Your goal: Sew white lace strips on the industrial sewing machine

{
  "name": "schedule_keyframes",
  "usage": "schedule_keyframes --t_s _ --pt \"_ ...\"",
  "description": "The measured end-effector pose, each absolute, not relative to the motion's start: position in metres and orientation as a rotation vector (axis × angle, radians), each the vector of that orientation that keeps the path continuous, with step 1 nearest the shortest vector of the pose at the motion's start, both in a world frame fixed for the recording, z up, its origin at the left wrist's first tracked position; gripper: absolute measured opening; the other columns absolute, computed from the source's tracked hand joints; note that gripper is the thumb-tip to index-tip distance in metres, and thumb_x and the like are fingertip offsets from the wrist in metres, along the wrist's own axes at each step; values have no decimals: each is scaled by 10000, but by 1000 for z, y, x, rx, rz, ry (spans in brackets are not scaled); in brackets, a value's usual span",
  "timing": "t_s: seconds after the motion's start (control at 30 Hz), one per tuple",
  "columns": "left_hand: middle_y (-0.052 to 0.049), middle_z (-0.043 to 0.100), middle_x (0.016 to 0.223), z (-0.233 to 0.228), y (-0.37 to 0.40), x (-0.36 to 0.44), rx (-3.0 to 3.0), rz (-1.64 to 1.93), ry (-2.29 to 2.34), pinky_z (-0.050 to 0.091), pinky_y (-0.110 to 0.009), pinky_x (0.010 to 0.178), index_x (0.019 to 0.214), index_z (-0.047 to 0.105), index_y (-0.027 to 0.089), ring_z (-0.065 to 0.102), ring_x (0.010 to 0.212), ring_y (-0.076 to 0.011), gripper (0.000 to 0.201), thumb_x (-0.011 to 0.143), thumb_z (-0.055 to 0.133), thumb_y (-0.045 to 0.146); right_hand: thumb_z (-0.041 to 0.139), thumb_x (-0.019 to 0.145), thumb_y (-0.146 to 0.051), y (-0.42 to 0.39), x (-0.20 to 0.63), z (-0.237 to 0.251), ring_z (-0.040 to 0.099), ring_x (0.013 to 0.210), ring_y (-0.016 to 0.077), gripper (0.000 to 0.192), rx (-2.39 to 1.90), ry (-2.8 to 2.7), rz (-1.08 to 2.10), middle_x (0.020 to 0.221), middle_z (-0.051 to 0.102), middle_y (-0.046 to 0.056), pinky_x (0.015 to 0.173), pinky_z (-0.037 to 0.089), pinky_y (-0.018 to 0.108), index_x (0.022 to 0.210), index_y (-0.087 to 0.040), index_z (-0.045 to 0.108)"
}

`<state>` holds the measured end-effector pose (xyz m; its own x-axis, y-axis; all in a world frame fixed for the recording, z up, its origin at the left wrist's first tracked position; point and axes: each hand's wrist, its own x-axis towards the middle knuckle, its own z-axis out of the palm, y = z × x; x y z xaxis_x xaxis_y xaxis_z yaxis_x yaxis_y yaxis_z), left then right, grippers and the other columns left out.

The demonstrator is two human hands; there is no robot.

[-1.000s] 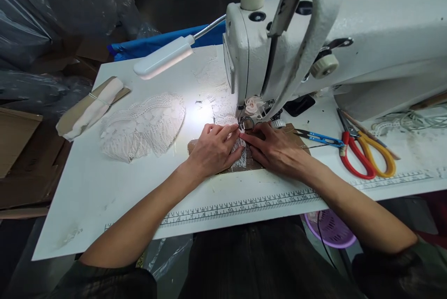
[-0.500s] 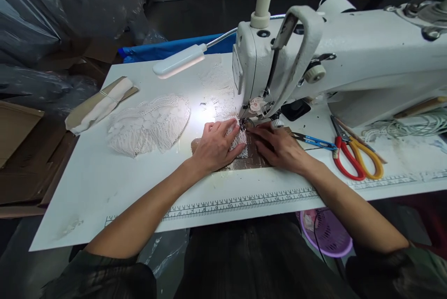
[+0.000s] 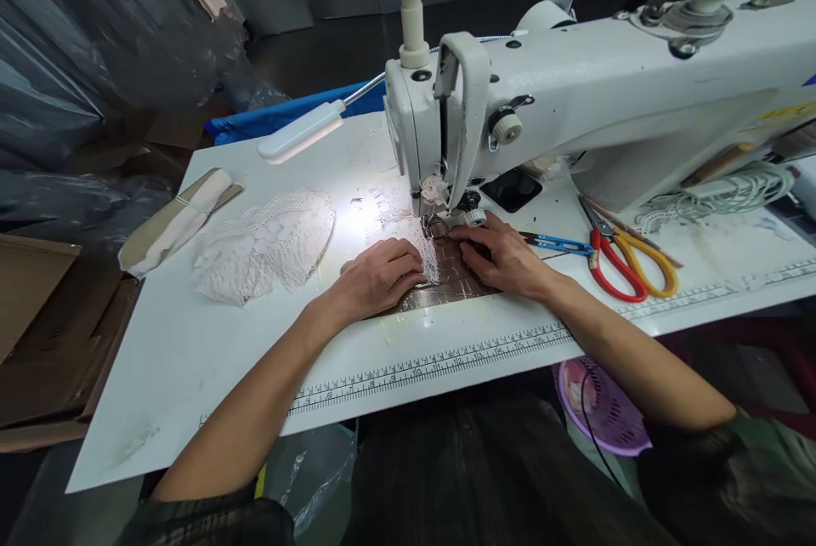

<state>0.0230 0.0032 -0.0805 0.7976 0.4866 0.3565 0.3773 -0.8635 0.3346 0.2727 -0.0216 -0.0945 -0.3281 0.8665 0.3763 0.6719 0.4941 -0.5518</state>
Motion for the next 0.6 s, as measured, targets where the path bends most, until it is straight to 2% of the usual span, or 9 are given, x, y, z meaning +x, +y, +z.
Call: schedule_keyframes --t_s 0.13,0.23,0.37,0.43,0.5,0.6 --pt "-94 686 965 -79 3 24 2731 685 691 563 -348 757 904 667 128 645 862 -173 158 970 548 208 525 929 -244 -23 273 -91 604 942 205 287 -1137 -2154 472 1089 617 100 856 512 372 1166 -177 673" --pt "-92 693 969 -76 1 26 2720 754 709 558 -358 775 906 658 136 651 881 -174 152 973 540 205 629 900 -347 -23 267 -85 592 1011 222 367 -1021 -2267 603 1118 611 112 890 497 372 1216 -161 621" --pt "-91 705 959 -76 2 27 2787 838 689 554 -372 751 978 644 139 656 877 -192 175 933 632 308 546 964 -325 -21 254 -79 584 866 185 192 -1020 -2309 675 981 630 83 772 480 335 1015 -159 630" --pt "-80 708 917 -77 3 27 2833 881 683 549 -359 711 946 645 140 660 832 -186 140 925 644 278 514 982 -300 -20 252 -78 574 814 169 177 -1040 -2276 672 940 631 71 741 471 322 979 -160 623" --pt "-68 706 880 -77 5 27 2809 962 708 552 -332 688 901 645 143 666 806 -169 75 934 614 203 526 975 -301 -21 254 -79 572 805 172 179 -1087 -2259 625 933 627 73 743 481 327 1016 -156 624" --pt "-67 705 885 -74 6 25 2709 1091 751 571 -303 689 911 648 145 677 828 -157 44 925 612 165 505 971 -272 -22 260 -82 579 885 202 231 -1115 -2333 492 1030 611 106 815 507 365 1127 -161 635"
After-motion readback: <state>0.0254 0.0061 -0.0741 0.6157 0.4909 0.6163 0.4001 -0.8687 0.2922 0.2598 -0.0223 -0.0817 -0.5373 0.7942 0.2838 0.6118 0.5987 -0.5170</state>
